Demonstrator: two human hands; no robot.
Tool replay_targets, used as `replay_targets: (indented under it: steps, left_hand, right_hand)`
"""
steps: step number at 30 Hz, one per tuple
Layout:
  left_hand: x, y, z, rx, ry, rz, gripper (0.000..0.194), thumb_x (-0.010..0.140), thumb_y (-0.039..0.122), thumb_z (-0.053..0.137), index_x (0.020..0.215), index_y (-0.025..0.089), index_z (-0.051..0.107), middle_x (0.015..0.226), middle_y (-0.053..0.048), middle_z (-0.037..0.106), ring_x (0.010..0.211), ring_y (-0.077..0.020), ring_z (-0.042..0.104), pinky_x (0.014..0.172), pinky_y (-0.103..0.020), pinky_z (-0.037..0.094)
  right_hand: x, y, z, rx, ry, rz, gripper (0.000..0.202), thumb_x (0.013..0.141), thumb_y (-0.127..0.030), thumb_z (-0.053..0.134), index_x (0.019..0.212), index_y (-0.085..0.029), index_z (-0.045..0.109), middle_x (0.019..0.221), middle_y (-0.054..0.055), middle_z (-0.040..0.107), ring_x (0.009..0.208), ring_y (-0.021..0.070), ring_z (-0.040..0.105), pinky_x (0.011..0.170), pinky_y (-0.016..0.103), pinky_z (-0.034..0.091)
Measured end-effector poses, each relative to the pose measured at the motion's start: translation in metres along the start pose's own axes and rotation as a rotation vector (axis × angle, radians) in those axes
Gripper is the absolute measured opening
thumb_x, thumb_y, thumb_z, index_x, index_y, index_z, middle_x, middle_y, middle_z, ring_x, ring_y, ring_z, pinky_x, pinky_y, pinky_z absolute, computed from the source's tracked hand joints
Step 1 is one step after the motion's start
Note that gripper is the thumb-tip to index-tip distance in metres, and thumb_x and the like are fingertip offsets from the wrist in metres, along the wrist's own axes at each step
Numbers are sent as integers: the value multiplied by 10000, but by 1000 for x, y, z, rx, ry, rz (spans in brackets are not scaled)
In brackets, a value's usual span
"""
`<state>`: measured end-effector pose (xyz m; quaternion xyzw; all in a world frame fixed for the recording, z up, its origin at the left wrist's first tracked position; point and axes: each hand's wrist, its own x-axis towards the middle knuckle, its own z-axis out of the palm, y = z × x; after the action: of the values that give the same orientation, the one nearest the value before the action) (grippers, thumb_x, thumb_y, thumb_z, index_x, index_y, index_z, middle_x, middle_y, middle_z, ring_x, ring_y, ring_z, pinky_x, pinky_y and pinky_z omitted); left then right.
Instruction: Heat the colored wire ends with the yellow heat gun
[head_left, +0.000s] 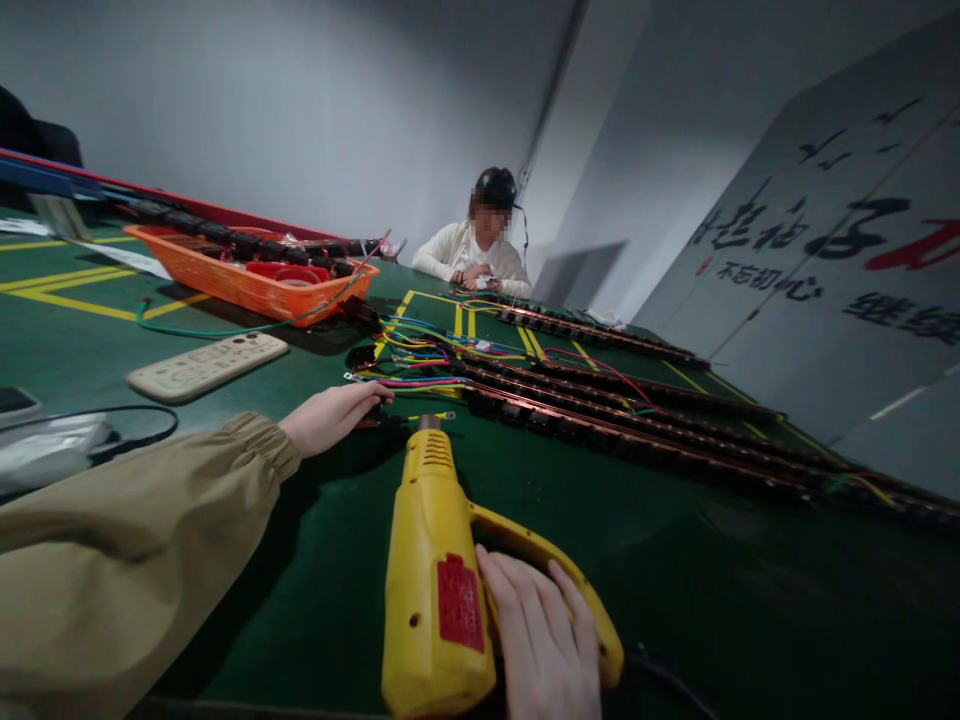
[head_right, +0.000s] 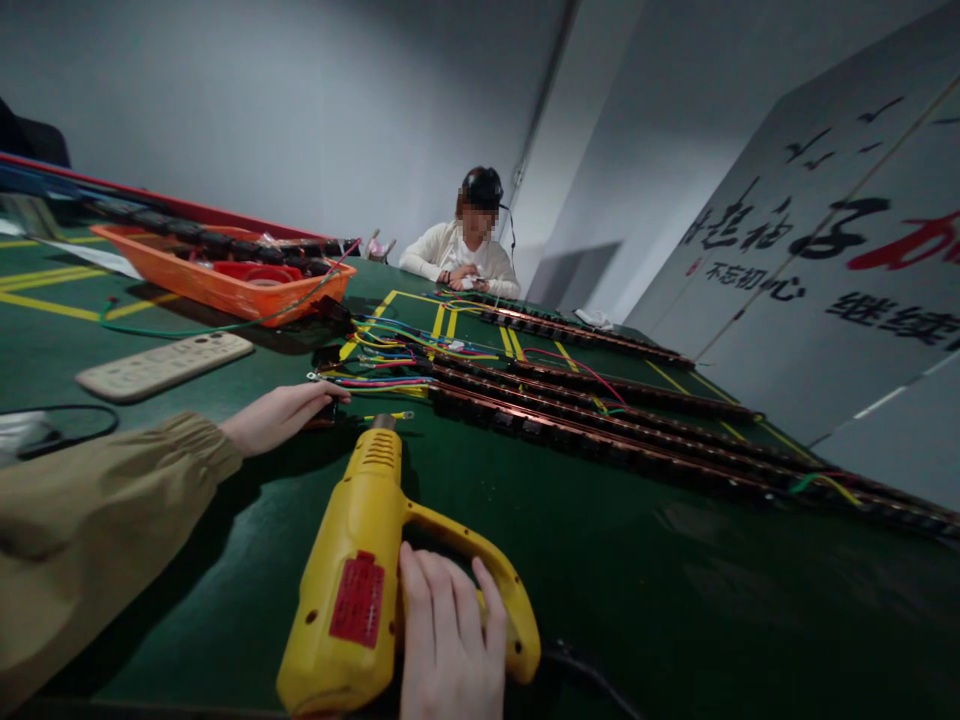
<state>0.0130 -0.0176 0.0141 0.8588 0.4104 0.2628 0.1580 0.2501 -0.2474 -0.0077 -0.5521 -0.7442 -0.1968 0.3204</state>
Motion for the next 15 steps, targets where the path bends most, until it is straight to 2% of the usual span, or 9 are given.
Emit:
replay_targets:
  steps: [2,3,5,8,12,15]
  left_hand:
    - [0,0,0,-9,-4,-5,438,926,439,226,1114,235,566,1120,-29,639,1013,-189,591,890,-298,450]
    - [0,0,0,-11,-7,-7,439,927,441,225,1118,237,564,1120,-28,641,1014,-189,592,889,-299,452]
    - [0,-1,-1,-9,-12,-7,438,928,441,227,1130,245,562,1131,-24,640,1028,-188,590,902,-304,449]
    - [0,-1,-1,10,-19,14,427,924,433,245,1146,257,565,1159,-14,633,1057,-185,582,933,-305,439]
    - [-2,-2,-1,39,-15,30,413,922,414,262,1176,263,551,1205,3,615,1095,-174,568,946,-287,435]
    - [-2,-2,-1,50,-20,23,408,927,406,261,1198,264,531,1245,5,590,1121,-170,553,956,-288,430]
  right_hand:
    - [-2,-6,4,-8,-11,-16,496,955,-448,201,1249,-209,521,1123,17,643,1034,193,575,1025,379,259]
    - [-3,-8,6,-11,-12,-28,456,967,-323,181,1258,-221,518,1123,2,645,1040,174,574,1033,363,257]
    - [-4,-11,9,-6,-5,-38,454,950,-194,192,1267,-243,513,1120,-23,647,1048,156,574,1052,350,253]
    - [-4,-10,12,16,8,-35,444,942,-186,224,1272,-265,510,1119,-41,646,1053,155,575,1076,355,244]
    - [-2,-1,11,66,-4,-53,461,972,-260,157,1289,-280,491,1122,-69,643,1066,133,565,1108,329,196]
    - [2,11,3,88,-34,-68,459,962,-428,205,1295,-278,482,1142,-69,635,1073,148,567,1098,330,219]
